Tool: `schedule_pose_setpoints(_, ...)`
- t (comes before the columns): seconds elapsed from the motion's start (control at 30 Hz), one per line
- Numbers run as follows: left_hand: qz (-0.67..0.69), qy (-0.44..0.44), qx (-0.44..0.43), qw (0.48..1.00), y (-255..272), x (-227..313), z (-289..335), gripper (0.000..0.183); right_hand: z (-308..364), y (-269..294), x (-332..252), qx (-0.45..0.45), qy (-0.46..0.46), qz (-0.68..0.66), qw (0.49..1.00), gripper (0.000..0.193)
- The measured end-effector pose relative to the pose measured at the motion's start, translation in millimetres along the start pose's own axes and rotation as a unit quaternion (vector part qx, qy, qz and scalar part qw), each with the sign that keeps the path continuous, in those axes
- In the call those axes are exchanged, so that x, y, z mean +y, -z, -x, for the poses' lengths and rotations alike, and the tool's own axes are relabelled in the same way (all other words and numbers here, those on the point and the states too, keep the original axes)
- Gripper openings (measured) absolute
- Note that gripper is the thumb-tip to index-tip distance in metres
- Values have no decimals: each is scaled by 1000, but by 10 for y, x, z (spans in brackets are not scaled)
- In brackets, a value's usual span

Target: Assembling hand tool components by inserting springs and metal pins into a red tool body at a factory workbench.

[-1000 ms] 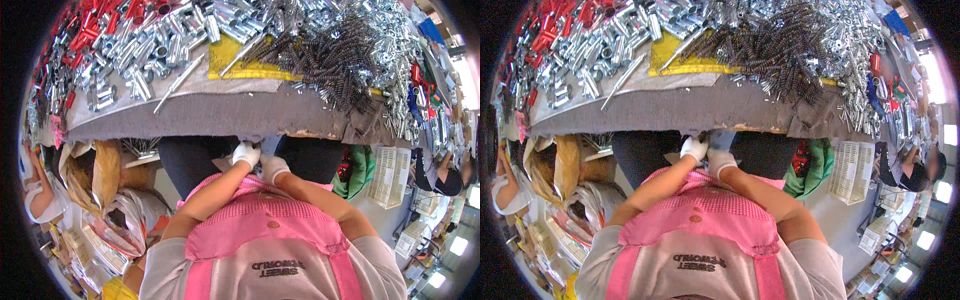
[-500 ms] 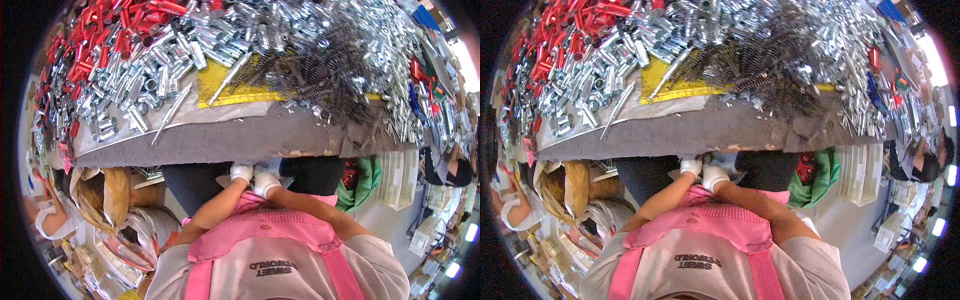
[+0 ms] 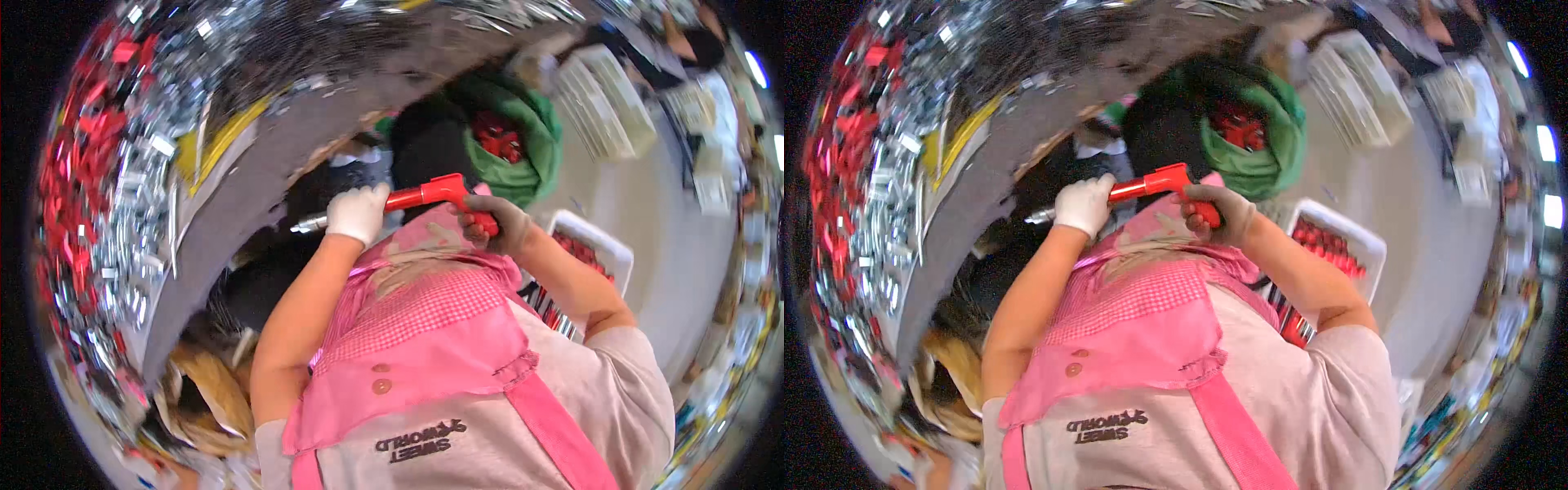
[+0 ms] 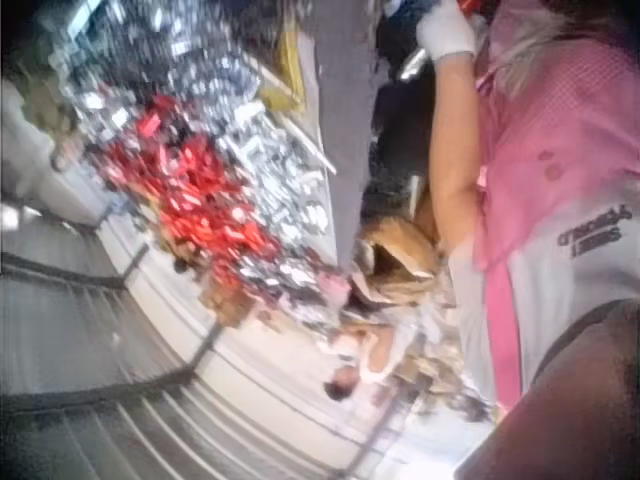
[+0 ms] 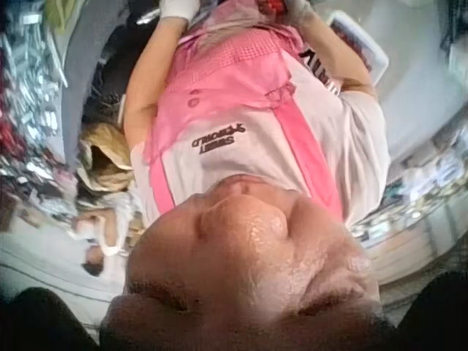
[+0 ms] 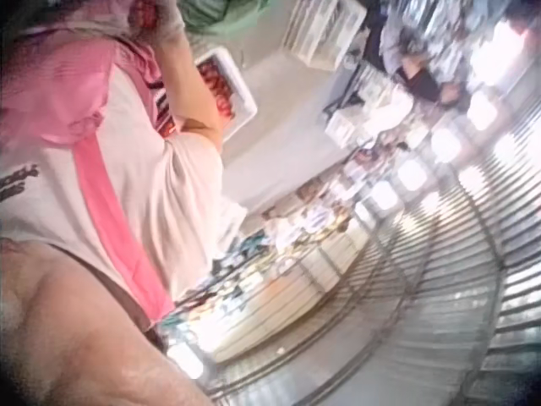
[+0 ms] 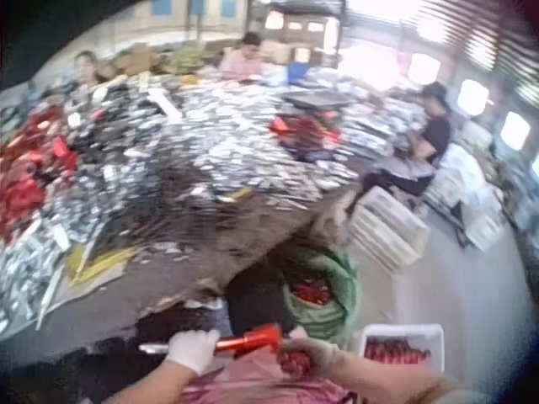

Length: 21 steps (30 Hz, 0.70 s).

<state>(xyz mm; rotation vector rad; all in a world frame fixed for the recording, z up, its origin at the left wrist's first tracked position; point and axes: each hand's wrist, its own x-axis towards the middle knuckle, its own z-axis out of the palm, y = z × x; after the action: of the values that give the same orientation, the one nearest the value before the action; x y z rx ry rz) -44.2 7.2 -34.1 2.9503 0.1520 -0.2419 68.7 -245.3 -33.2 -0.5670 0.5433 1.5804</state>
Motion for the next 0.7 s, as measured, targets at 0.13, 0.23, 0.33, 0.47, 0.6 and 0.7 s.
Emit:
schedule_pose_setpoints(0.13,-81,-148,-3,986,270,888,-385,12,560,453,464,373,441,580,574,64)
schedule_pose_setpoints(0.23,-70,-328,154,929,553,1709,-439,20,1236,673,687,519,430,606,423,64)
schedule_pose_setpoints(0.33,37,-445,214,869,661,2078,-387,49,2059,1442,853,515,320,446,658,63)
schedule_pose_setpoints(0.47,86,-368,170,910,474,1822,-391,41,2726,2760,1842,570,266,239,740,55)
schedule_pose_setpoints(0.6,65,-233,106,965,125,1132,-302,32,2679,3752,2609,570,260,55,778,39)
schedule_pose_setpoints(0.7,81,-200,80,973,0,949,-222,28,2553,4438,3054,660,192,113,718,30)
